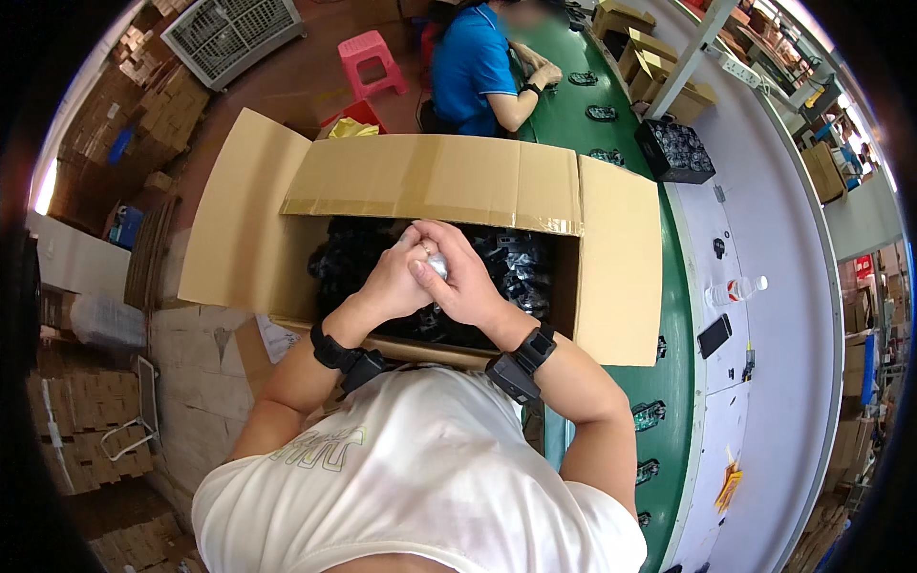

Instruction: Unpacking small plastic components from a large shipping box.

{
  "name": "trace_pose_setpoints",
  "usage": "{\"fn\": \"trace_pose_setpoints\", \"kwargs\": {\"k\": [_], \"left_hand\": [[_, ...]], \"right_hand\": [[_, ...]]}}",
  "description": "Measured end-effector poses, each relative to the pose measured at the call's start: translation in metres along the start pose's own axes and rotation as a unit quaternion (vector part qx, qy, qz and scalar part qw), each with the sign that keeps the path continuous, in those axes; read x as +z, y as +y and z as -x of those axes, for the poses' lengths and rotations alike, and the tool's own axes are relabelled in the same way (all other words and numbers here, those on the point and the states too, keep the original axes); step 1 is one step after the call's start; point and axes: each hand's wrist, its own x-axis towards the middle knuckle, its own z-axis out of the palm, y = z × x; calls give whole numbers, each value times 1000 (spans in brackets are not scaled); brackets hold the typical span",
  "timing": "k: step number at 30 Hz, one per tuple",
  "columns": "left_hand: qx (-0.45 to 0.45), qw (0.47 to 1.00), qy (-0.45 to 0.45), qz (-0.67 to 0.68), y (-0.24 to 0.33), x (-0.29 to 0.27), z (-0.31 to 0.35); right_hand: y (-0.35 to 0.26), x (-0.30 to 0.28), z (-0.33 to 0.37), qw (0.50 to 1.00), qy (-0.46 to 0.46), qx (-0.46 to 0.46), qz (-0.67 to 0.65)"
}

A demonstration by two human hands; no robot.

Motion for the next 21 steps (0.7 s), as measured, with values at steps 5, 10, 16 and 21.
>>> {"fn": "trace_pose_setpoints", "kwargs": {"k": [5, 10, 16, 21], "left_hand": [[-91, 908, 93, 398, -9, 18, -6], [-59, 827, -8, 560, -15, 10, -10], [-166, 885, -202, 384, -74, -3, -38], [19, 939, -270, -213, -108, 25, -44]], "right_hand": [[7, -7, -2, 995, 56, 33, -73], [11, -21, -4, 968, 109, 118, -194], [5, -57, -19, 946, 320, -22, 46], [3, -65, -18, 957, 262, -48, 112]]}}
